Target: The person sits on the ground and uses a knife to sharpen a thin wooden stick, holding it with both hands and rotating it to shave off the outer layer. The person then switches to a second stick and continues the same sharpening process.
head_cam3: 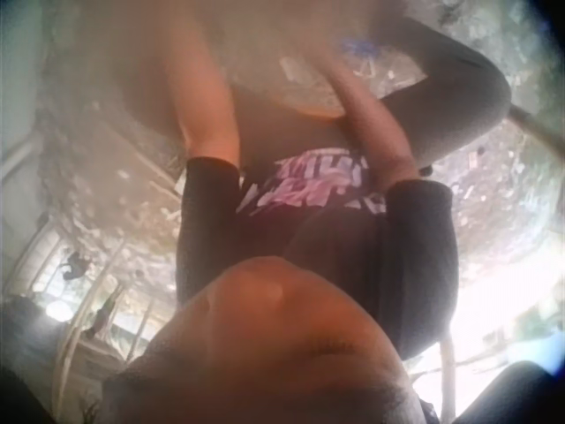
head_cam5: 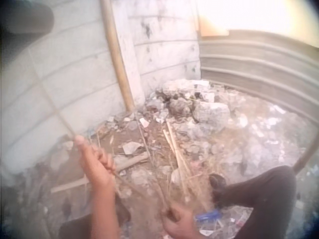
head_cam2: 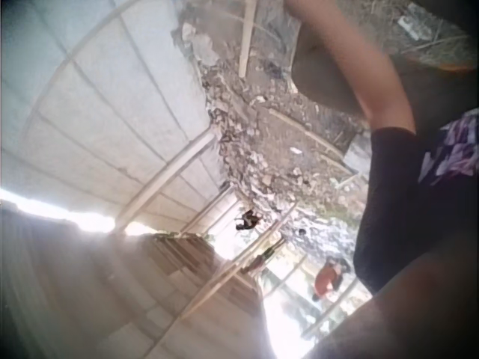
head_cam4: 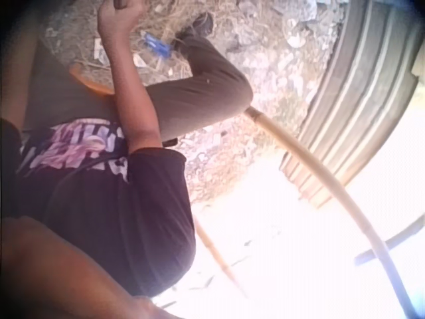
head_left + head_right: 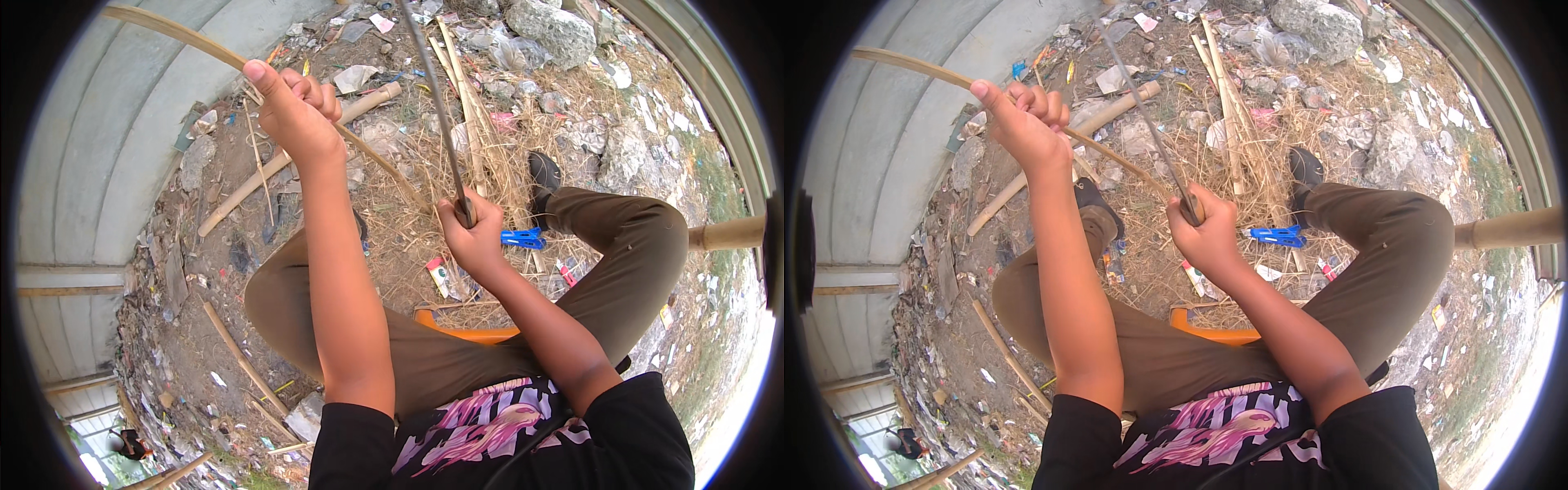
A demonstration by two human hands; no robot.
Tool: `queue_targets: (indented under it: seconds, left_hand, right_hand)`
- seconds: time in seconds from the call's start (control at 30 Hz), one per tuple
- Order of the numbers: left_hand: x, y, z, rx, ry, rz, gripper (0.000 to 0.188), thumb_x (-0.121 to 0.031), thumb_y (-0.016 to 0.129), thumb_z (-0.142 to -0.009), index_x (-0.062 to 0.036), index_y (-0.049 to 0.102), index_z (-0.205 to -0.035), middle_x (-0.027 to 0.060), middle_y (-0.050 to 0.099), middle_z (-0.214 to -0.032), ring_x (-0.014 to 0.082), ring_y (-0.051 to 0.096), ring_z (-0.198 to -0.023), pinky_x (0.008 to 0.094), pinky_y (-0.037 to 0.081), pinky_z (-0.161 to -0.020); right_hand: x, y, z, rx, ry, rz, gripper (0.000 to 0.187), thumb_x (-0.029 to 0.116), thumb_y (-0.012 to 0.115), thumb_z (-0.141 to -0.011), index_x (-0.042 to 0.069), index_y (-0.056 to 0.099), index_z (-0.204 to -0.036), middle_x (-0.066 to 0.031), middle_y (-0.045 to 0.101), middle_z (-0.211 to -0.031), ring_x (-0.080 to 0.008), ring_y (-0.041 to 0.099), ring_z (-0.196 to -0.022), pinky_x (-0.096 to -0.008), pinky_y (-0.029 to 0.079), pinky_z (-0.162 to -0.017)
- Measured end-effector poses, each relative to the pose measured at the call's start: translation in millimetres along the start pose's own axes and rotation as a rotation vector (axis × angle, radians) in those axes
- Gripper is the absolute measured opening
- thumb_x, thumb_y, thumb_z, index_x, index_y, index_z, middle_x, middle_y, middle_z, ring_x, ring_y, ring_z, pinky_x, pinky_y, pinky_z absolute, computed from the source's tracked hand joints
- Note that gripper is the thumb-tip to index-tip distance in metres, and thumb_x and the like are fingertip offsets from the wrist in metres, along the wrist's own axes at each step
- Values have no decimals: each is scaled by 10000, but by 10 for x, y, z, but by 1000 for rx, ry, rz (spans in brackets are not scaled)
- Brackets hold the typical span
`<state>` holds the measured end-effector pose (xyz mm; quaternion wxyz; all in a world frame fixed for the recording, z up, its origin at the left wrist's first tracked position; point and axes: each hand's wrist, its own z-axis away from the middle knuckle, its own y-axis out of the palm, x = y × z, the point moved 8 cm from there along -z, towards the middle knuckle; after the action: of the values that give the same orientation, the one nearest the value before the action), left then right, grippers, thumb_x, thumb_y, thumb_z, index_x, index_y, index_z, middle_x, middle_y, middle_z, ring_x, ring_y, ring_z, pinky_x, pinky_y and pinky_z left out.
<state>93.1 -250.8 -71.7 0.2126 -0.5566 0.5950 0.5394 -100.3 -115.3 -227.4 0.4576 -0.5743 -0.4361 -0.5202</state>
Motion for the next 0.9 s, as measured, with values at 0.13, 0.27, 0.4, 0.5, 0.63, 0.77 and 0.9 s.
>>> queue_targets:
  seconds: [0.13, 0.27, 0.4, 0.5, 0.63, 0.77, 0.9]
  left_hand:
    - [-7, 87, -52, 57, 20, 0, 717, -789, 476, -880, -165, 244, -615, -59, 177, -546, 84, 179, -439, 272, 147, -425]
    - [-11, -70, -76, -9, 21, -30, 703, -770, 479, -894, -175, 227, -615, -62, 177, -553, 76, 183, -441, 272, 139, -428]
    - [-18, -116, -107, -5, 73, -24, 698, -778, 480, -888, -170, 234, -650, -55, 162, -550, 85, 163, -445, 271, 147, -427]
    - [-16, -34, -52, -14, 73, -25, 686, -758, 453, -914, -162, 248, -643, -54, 168, -547, 90, 167, -443, 269, 157, -424]
    - [23, 62, -90, 4, 79, -21, 681, -746, 429, -932, -153, 270, -638, -50, 177, -543, 91, 169, -442, 269, 158, -423]
    - [30, 89, -138, 32, 38, -30, 682, -753, 423, -929, -158, 258, -640, -50, 177, -546, 92, 167, -446, 270, 153, -428]
    - [7, -145, -191, -7, 75, -45, 687, -765, 423, -921, -160, 245, -647, -52, 173, -550, 90, 162, -452, 270, 141, -439]
  right_hand:
    - [-1733, 129, 564, 83, 701, 51, 163, 79, 635, -803, 13, 538, -691, -40, 448, -539, -125, 412, -464, -351, 337, -431]
    - [-1859, 44, 622, 232, 1032, 140, 92, 61, 618, -756, -19, 592, -717, -114, 491, -541, -212, 459, -425, -407, 348, -376]
    - [-588, 20, 85, 117, 393, 212, 248, 148, 659, -821, -3, 538, -664, -42, 483, -529, -156, 433, -442, -358, 370, -450]
    - [265, -32, -139, 30, -26, 51, 321, 135, 665, -879, 30, 476, -642, 5, 434, -513, -81, 379, -472, -310, 312, -452]
    - [-290, 25, 93, -63, -186, -124, 354, 75, 633, -909, 55, 412, -633, 39, 379, -510, -40, 335, -502, -287, 272, -450]
    - [-2194, -119, 969, 298, 996, 388, 153, 89, 582, -798, -63, 583, -809, -110, 518, -565, -225, 538, -449, -415, 420, -422]
    - [-1450, 25, 560, 250, 1097, 58, 195, 130, 598, -811, -35, 559, -715, -87, 509, -553, -224, 504, -448, -429, 411, -445]
